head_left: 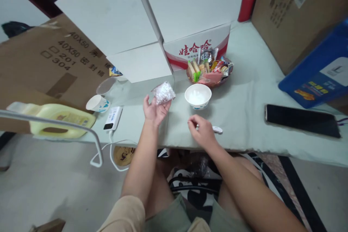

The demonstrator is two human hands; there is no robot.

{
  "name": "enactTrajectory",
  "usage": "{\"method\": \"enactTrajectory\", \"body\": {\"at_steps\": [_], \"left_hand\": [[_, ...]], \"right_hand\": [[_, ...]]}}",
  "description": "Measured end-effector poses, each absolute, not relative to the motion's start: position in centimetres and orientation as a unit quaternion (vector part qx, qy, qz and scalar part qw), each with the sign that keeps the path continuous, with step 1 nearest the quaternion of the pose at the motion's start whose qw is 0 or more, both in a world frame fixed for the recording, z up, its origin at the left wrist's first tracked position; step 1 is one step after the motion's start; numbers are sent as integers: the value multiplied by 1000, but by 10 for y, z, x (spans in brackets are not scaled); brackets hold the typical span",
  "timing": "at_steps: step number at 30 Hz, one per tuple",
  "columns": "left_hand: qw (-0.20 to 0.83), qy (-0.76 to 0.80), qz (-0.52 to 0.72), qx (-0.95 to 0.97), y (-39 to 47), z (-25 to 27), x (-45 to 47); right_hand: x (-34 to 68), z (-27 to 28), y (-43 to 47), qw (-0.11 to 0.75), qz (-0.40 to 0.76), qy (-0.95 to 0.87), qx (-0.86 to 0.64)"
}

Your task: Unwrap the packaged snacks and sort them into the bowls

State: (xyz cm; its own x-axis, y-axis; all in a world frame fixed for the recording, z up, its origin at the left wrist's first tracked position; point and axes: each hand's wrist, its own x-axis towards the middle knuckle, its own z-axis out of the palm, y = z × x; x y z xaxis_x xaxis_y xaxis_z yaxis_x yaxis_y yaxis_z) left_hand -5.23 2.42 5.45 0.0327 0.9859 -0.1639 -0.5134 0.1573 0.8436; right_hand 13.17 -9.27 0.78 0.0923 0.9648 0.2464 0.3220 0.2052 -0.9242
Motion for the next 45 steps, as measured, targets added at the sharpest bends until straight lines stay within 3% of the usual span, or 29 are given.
{"method": "enactTrajectory", "body": {"at_steps": [4, 10, 17, 28, 32, 35, 41, 45], "left_hand": [[642, 406, 553, 344, -18, 44, -77], [612, 455, 487, 426, -16, 24, -86], [675, 402, 496, 371, -15, 22, -80], [614, 474, 478, 412, -13, 11, -69], [579, 468, 462, 482, -14, 3, -60], [557, 450, 445, 537, -18, 0, -50], [575, 395, 404, 592, -23, -4, -35], [566, 403, 442, 567, -23, -7, -35]], "right_hand": [[157, -4, -97, 490, 202, -608, -591], [173, -19, -96, 315, 84, -645, -691], [161, -22, -91, 255, 101, -702, -657], [166, -18, -97, 282, 180, -738, -586], [157, -5, -99, 369, 309, -627, -613], [149, 3, -100, 378, 391, -581, -605], [136, 3, -98, 275, 266, -628, -678], [128, 7, -98, 172, 182, -659, -709]]}}
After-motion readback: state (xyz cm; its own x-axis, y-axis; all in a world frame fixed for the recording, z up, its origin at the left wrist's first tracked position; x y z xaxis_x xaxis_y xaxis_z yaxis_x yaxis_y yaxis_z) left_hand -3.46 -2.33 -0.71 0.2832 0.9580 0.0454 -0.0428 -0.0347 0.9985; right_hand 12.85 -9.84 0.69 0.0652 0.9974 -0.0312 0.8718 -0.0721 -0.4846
